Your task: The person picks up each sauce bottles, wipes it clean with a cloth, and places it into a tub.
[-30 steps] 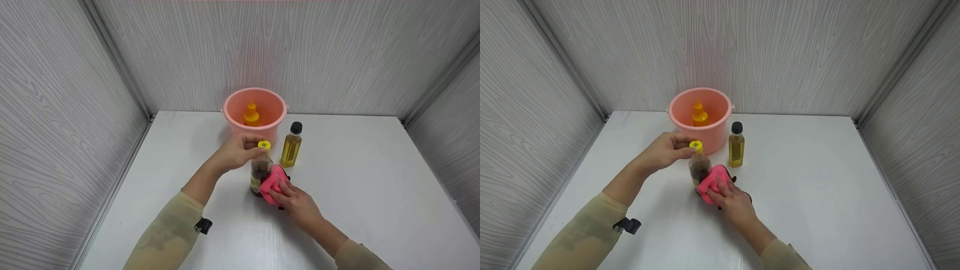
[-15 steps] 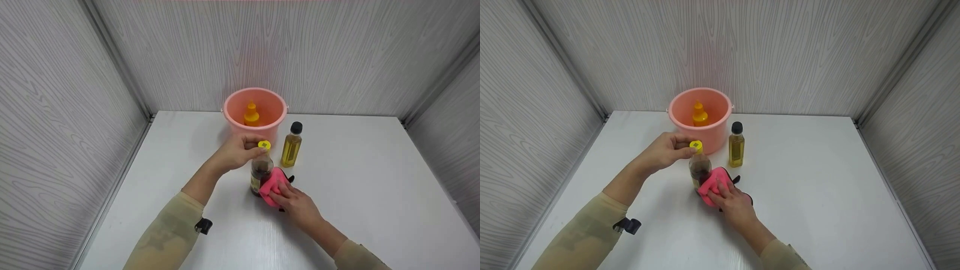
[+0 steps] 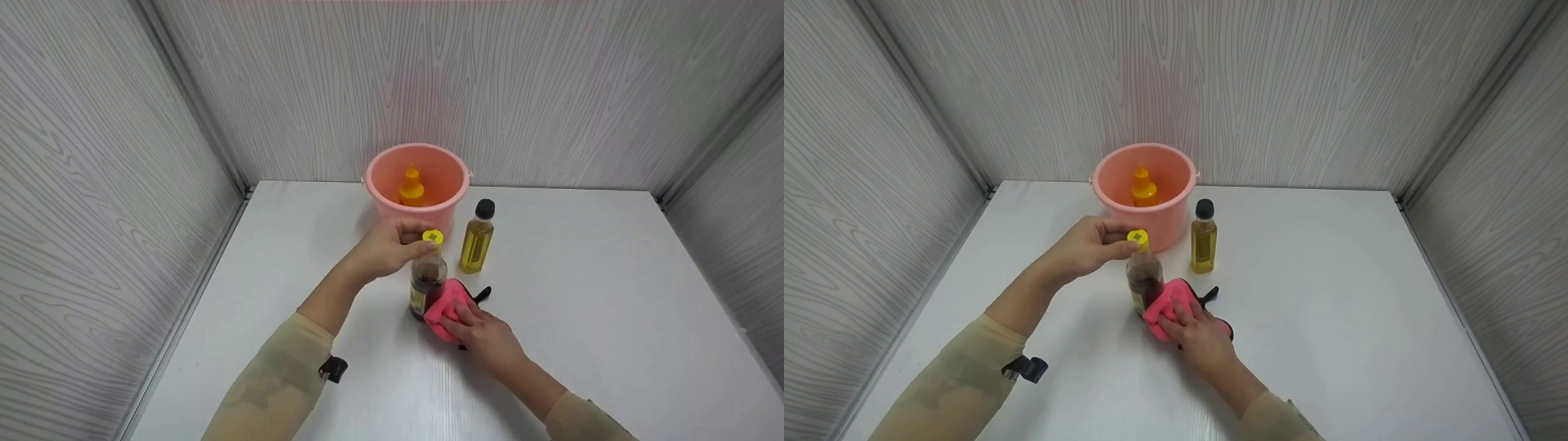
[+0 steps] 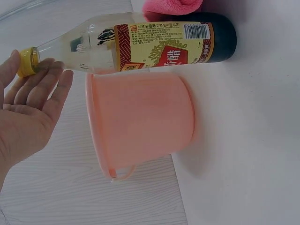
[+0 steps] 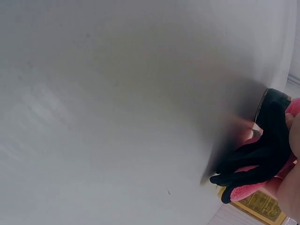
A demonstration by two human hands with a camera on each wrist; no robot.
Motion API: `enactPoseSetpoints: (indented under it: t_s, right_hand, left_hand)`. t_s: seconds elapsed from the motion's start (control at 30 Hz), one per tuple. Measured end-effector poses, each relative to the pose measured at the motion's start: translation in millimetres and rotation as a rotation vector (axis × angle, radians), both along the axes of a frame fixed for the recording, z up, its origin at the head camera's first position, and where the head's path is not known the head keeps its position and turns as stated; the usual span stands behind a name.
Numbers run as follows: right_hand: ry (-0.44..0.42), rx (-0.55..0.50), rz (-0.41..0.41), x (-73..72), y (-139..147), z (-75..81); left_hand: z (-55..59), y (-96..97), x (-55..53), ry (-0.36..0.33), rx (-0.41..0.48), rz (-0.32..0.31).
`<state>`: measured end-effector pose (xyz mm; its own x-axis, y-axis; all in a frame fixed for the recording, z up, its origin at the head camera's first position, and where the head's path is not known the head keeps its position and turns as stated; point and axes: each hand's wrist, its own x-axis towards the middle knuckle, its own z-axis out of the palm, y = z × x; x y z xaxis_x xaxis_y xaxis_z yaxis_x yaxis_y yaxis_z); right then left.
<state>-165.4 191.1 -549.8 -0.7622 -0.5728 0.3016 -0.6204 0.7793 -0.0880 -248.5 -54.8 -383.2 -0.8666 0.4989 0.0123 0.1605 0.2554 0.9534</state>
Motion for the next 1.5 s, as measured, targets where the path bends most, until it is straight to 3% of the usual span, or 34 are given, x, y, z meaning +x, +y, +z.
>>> enactPoseSetpoints:
  t_s: [0.17, 0.37, 0.6, 0.83, 1.07, 1.27, 1.5]
  right_hand:
    - [-0.027, 0.044, -0.013, -0.1, 1, -2.5]
    - [-0.202, 0.167, -0.081, 1.7, 3, -0.4]
    - [-0.374, 0.203, -0.149, 2.1, 6, 0.9]
    - [-0.353, 0.188, -0.164, 2.7, 19, -1.9]
    - [-0.482, 0.138, -0.243, 1.6, 38, 0.4]
    - [-0.542, 0.146, -0.35, -1.4, 55, 1.2]
    - [-0.518, 0.079, -0.395, -2.1, 64, -2.2]
  left_hand:
    - [0.8, 1.0, 0.0, -0.004, -0.002, 0.008]
    - [1.9, 1.5, -0.1, 0.003, 0.005, -0.009]
    - [1.0, 2.1, 1.7, -0.013, 0.022, -0.012]
    - [-3.4, 3.3, 3.2, -0.041, 0.011, 0.015]
    - [-2.9, 4.5, 5.3, -0.06, 0.036, 0.017]
    - [-4.1, 3.3, 5.8, -0.071, 0.029, 0.017]
    - [-7.7, 2.8, 3.0, -0.069, 0.024, 0.04]
